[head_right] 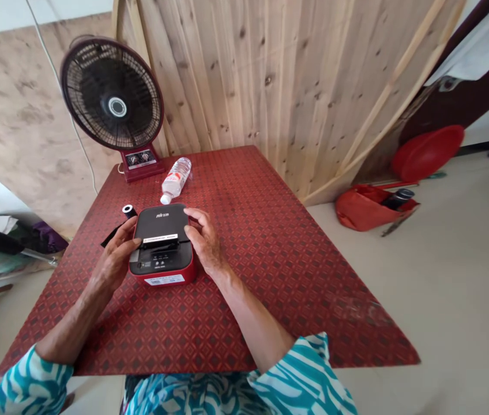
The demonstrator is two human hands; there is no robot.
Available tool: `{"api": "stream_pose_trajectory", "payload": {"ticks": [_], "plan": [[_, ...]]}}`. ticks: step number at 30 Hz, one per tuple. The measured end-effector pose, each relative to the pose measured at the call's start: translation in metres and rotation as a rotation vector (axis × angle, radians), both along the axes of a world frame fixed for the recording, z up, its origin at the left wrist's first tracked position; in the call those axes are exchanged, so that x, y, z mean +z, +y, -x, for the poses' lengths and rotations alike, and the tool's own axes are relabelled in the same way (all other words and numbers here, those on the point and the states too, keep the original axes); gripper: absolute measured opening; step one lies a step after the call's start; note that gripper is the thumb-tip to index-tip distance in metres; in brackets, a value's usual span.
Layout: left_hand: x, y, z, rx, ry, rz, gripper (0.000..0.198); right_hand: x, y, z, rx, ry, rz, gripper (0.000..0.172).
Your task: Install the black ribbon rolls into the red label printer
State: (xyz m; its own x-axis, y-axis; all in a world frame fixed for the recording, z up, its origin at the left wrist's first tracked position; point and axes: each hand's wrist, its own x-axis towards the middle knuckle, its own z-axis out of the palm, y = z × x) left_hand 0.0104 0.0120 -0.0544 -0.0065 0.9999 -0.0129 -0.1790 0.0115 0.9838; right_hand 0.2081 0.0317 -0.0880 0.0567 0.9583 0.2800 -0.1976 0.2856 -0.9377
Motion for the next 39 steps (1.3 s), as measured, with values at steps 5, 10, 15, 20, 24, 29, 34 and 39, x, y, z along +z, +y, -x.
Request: {"api": "stream_pose_trajectory", "payload": {"ticks": [5, 10, 15, 20, 24, 29, 34, 39], "plan": [[0.002, -0.001, -0.002, -0.023, -0.034, -0.002, 0.062, 0.002, -0.001, -0.002, -0.026, -0.083, -0.061, 0.035], [-0.007, -0.007, -0.004, -0.023, -0.075, -0.030, 0.059, -0.003, -0.005, 0.001, -0.051, -0.068, -0.037, 0.034], [-0.019, -0.018, -0.006, -0.060, -0.205, -0.044, 0.060, -0.015, -0.009, 0.008, -0.133, -0.098, 0.042, 0.042], [-0.022, -0.019, -0.005, -0.075, -0.255, -0.036, 0.065, -0.024, -0.006, 0.011, -0.156, -0.062, 0.142, 0.047], [-0.021, -0.017, -0.003, -0.068, -0.253, -0.021, 0.065, -0.025, -0.005, 0.012, -0.147, -0.049, 0.143, 0.045], [-0.017, -0.016, -0.002, -0.081, -0.216, -0.008, 0.064, -0.023, -0.006, 0.011, -0.151, -0.071, 0.131, 0.042], [-0.012, -0.013, 0.001, -0.110, -0.160, -0.009, 0.064, -0.025, -0.006, 0.010, -0.157, -0.080, 0.125, 0.041], [-0.012, -0.012, 0.002, -0.109, -0.111, -0.033, 0.064, -0.026, -0.007, 0.010, -0.157, -0.109, 0.108, 0.042]]}}
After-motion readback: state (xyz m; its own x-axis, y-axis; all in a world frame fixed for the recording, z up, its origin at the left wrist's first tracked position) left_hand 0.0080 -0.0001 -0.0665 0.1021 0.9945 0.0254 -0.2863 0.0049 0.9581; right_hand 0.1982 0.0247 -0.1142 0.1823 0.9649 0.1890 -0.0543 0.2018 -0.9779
